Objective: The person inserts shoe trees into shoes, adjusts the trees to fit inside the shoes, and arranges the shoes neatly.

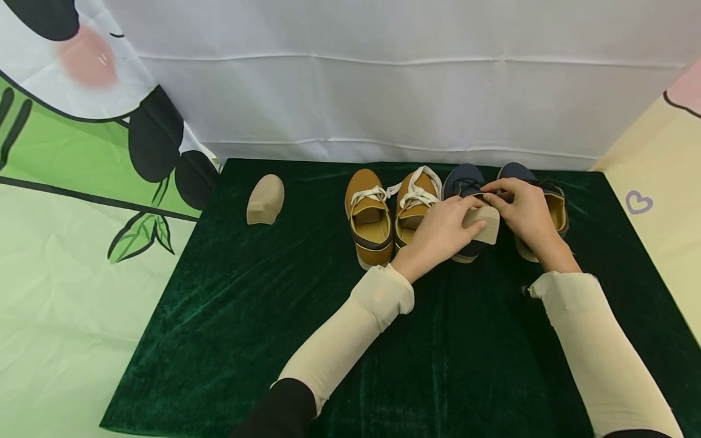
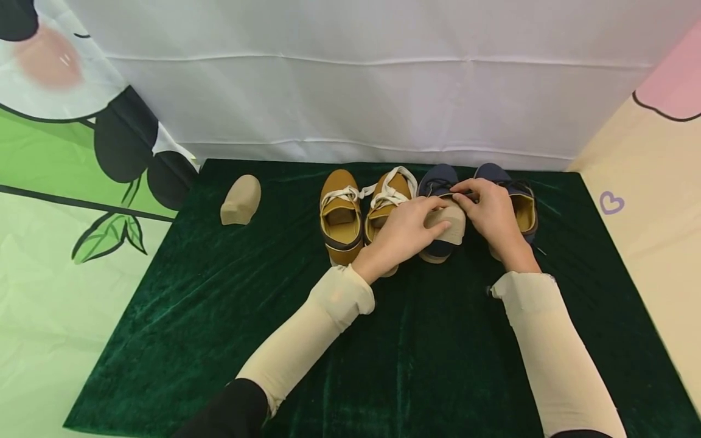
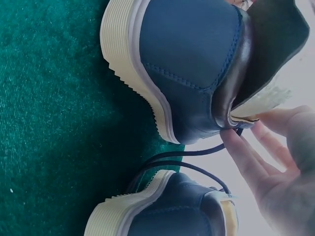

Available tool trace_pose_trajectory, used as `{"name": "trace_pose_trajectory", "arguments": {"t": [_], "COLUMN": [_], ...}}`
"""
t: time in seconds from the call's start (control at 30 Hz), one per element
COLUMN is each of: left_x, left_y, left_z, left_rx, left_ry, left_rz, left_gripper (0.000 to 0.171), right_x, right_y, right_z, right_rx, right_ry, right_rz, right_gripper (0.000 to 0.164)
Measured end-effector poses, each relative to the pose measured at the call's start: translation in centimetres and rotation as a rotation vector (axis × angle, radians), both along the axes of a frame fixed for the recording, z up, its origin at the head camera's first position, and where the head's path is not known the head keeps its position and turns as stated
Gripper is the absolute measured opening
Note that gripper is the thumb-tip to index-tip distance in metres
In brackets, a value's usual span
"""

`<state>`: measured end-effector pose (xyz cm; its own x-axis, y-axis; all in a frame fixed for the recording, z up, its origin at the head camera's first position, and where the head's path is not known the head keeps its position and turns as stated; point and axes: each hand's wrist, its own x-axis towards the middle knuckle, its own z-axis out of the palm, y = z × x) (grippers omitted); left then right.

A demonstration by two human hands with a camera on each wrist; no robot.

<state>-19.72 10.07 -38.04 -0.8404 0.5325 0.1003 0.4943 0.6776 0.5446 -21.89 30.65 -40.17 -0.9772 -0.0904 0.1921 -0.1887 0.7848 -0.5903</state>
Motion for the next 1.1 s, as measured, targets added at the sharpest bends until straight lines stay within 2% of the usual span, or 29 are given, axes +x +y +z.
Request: {"name": "trace_pose_trajectory", "arguments": {"t": [0.27,0.57,0.67,0.77,0.87,1.0,1.1], "left_x": [-0.9,-1.7,-2.1,-3.0,-4.2,-5.9,-6.7], "left_y": [0.5,1.1,0.9,0.6,0.0,-0.8,-1.4], "left_z": [-0.7,-0.9,-0.5,0.3,1.1,1.7,1.7], "left_rx": [-0.005,-0.038,-0.080,-0.143,-0.189,-0.208,-0.186], "left_ry": [0.025,0.039,0.061,0.060,-0.002,-0.153,-0.271], "left_rz": [0.029,0.068,0.054,0.004,-0.091,-0.219,-0.265], "left_gripper": [0.043,0.042,0.042,0.045,0.051,0.060,0.064], "right_x": [0.0,0.1,0.3,0.7,1.1,2.0,2.5], "right_y": [0.2,0.5,0.8,1.2,1.4,1.7,1.7], "right_z": [-0.2,-0.2,-0.4,-0.7,-1.1,-1.4,-1.5], "right_rx": [0.001,-0.038,-0.062,-0.082,-0.112,-0.180,-0.233], "right_ry": [-0.012,-0.031,-0.027,-0.013,-0.029,-0.103,-0.162], "right_rz": [-0.009,-0.017,-0.018,-0.010,0.003,0.030,0.060], "right_gripper": [0.024,0.024,0.025,0.029,0.038,0.048,0.053]}}
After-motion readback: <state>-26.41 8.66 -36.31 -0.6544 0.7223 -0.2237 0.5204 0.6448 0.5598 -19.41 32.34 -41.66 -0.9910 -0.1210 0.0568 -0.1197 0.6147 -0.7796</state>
